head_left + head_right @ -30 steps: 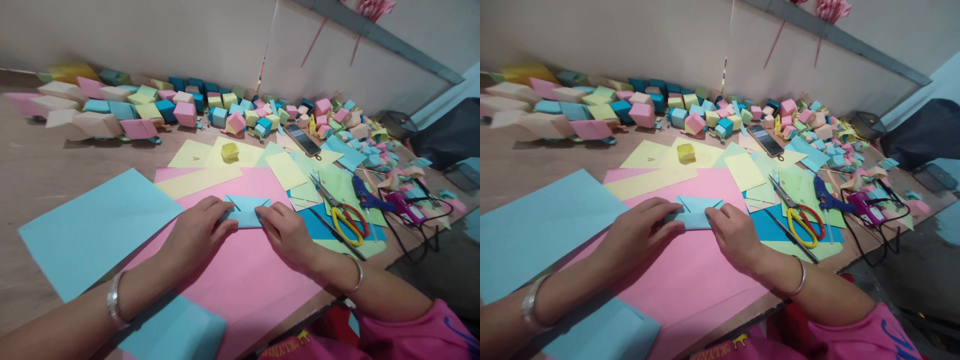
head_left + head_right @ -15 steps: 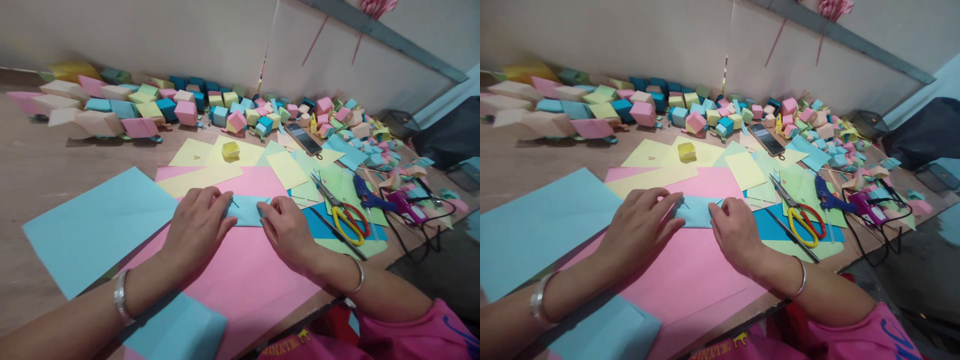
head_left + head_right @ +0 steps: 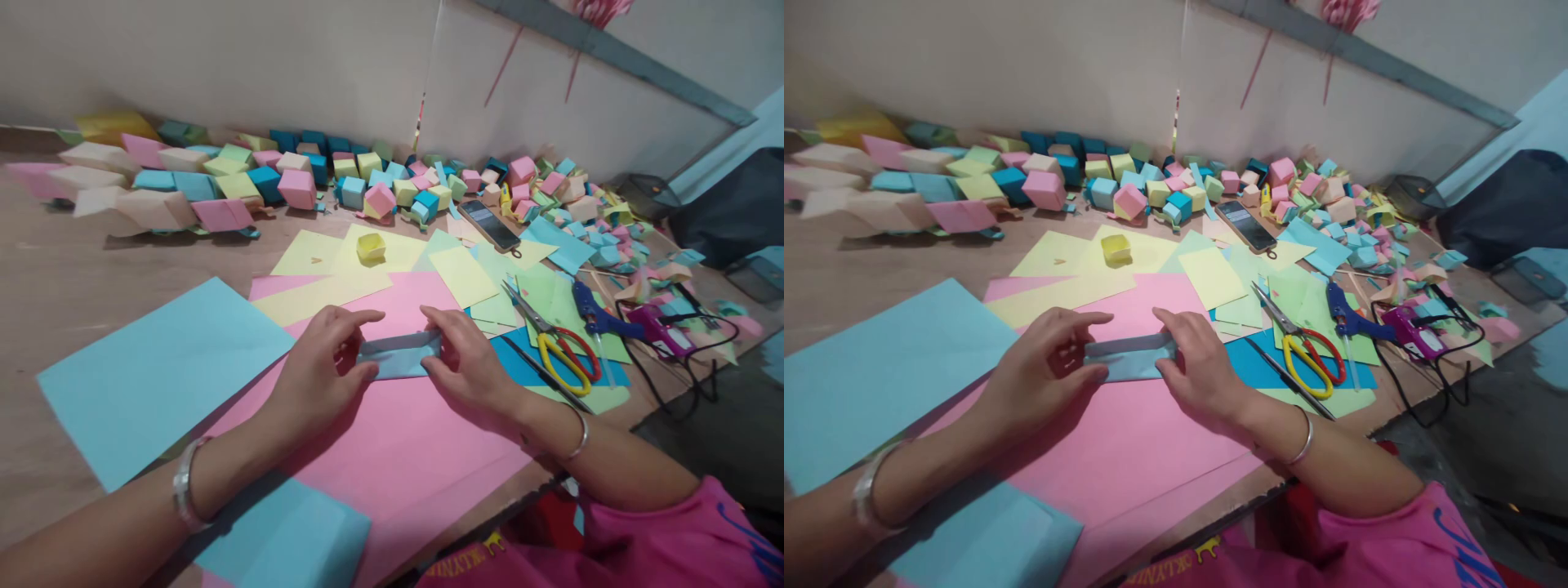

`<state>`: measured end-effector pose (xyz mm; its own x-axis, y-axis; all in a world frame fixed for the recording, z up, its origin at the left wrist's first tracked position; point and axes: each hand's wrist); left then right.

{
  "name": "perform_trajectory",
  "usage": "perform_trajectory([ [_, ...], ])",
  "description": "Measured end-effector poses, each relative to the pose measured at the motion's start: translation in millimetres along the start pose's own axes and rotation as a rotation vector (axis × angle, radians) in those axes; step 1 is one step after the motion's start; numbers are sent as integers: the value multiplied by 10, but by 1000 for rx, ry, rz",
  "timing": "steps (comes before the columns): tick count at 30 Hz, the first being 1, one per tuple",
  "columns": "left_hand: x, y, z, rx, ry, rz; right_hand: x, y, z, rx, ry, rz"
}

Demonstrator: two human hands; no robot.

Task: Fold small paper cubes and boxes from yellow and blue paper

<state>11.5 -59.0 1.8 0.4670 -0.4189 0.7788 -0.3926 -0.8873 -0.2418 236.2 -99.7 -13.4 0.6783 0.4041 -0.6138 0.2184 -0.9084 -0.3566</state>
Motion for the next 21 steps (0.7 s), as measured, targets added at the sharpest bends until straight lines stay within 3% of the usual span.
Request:
perform_trajectory([
  [4, 13, -23, -69, 47, 170, -37, 22, -48, -8, 70, -421, 194],
  [8, -17, -45, -96, 66, 264, -109, 33, -100, -23, -80, -766, 425],
  [15, -34, -26, -30, 10, 513, -221, -112, -144, -151, -29, -738, 432],
  [18, -34, -42, -55, 93, 515, -199, -200, -334, -158, -99, -737, 424],
  [21, -85, -98, -122, 212, 508, -162, -249, -630, -36, -148, -771, 397],
])
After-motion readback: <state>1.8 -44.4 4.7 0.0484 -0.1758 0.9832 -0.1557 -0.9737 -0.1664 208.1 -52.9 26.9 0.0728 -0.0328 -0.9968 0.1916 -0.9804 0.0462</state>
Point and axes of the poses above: each hand's wrist, its own y-axis away from the middle knuckle, its own z-axis out of the palm, x = y × z, and after that the axes turned 1 degree about x, right-handed
